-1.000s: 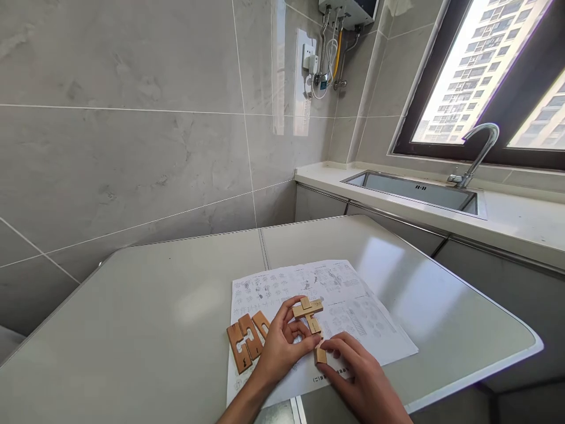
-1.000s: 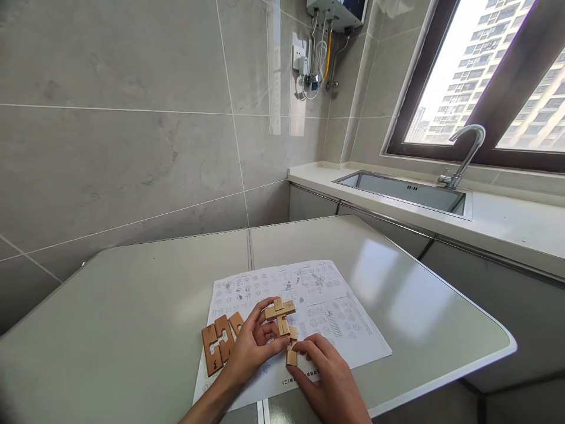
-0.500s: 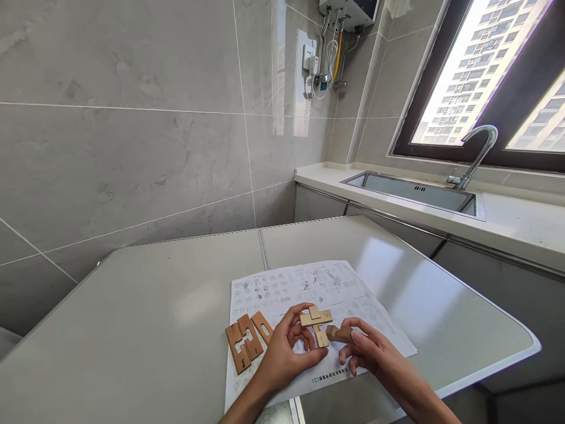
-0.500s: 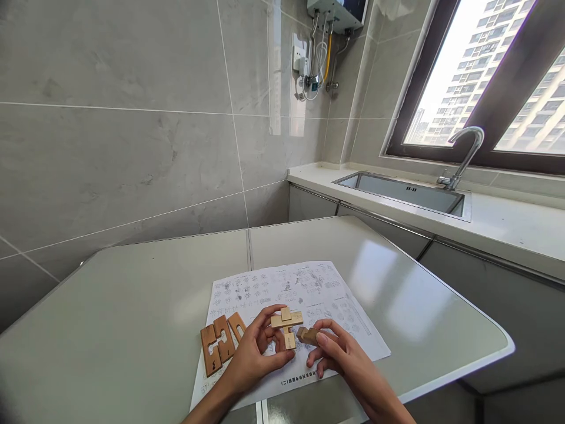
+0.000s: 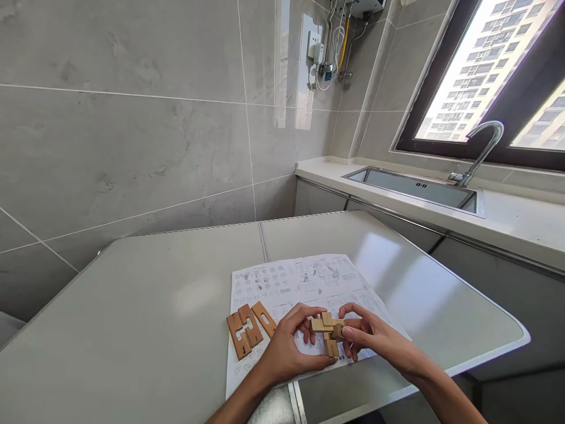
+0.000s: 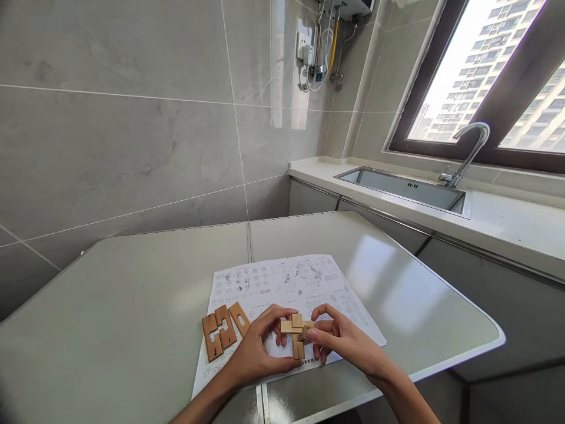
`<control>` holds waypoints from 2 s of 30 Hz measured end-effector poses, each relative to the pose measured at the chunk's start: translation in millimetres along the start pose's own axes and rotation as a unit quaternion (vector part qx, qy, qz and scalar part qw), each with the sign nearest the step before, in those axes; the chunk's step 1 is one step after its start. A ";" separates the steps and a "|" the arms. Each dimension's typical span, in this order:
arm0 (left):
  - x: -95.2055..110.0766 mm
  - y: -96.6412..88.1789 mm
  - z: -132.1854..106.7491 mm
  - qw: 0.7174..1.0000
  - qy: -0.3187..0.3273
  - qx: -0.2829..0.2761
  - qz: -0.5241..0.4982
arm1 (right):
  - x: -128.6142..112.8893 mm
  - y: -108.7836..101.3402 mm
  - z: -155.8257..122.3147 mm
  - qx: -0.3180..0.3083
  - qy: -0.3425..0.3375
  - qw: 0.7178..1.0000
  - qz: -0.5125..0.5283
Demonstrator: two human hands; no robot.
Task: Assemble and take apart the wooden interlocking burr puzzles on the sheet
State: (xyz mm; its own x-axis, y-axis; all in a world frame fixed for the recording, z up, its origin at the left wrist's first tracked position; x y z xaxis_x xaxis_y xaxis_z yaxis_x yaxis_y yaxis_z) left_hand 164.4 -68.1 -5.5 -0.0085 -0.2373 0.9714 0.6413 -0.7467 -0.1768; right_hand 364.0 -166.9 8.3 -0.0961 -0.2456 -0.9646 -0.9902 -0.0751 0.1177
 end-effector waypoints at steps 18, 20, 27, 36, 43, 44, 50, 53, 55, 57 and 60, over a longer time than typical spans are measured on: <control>-2.5 2.3 -3.5 0.991 -0.094 0.009 -0.095 | 14.4 19.2 10.5 0.130 -0.137 0.947 -0.259; -3.7 3.0 -4.3 0.990 -0.088 0.004 -0.108 | 15.7 18.4 11.7 0.113 -0.118 0.958 -0.236; -1.5 3.5 -8.0 0.999 -0.028 0.018 -0.024 | 20.9 24.6 13.4 0.059 -0.032 0.995 -0.070; -14.7 4.3 -5.2 0.991 -0.088 0.068 -0.078 | -0.1 9.1 24.4 0.150 -0.028 0.983 -0.101; -13.6 6.4 -6.3 0.992 -0.094 0.057 -0.068 | -11.3 -65.8 47.6 0.293 0.024 0.887 -0.356; -11.5 6.3 -7.0 0.993 -0.091 0.047 -0.058 | -12.4 -75.9 51.1 0.303 0.031 0.876 -0.374; -2.4 7.4 -8.9 0.997 -0.068 -0.004 0.019 | -16.5 -113.4 72.5 0.362 0.072 0.793 -0.484; -1.9 8.2 -8.8 0.998 -0.050 -0.011 0.046 | -15.5 -118.8 83.4 0.373 0.085 0.758 -0.528; -2.8 8.5 -8.9 0.997 -0.050 -0.014 0.055 | -14.5 -119.5 89.4 0.373 0.091 0.743 -0.549; -3.9 8.8 -9.0 0.997 -0.052 -0.017 0.061 | -14.4 -118.8 93.1 0.374 0.095 0.732 -0.561; -5.7 9.6 -9.2 0.996 -0.050 -0.020 0.068 | -16.4 -115.6 93.1 0.377 0.095 0.727 -0.566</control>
State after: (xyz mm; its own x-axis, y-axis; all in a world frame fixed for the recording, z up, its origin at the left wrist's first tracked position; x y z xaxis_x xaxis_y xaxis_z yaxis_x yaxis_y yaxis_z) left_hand 163.6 -79.7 -14.2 0.1543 -0.2753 0.9489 0.6009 -0.7362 -0.3114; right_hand 470.5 -64.2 -11.5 0.7679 -0.5740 -0.2843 -0.2048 0.2006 -0.9580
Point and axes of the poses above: each hand's wrist, its own z-axis towards the middle knuckle, its own y-axis out of the palm, x = y × z, the point moved 2 cm from there along z, towards the middle knuckle
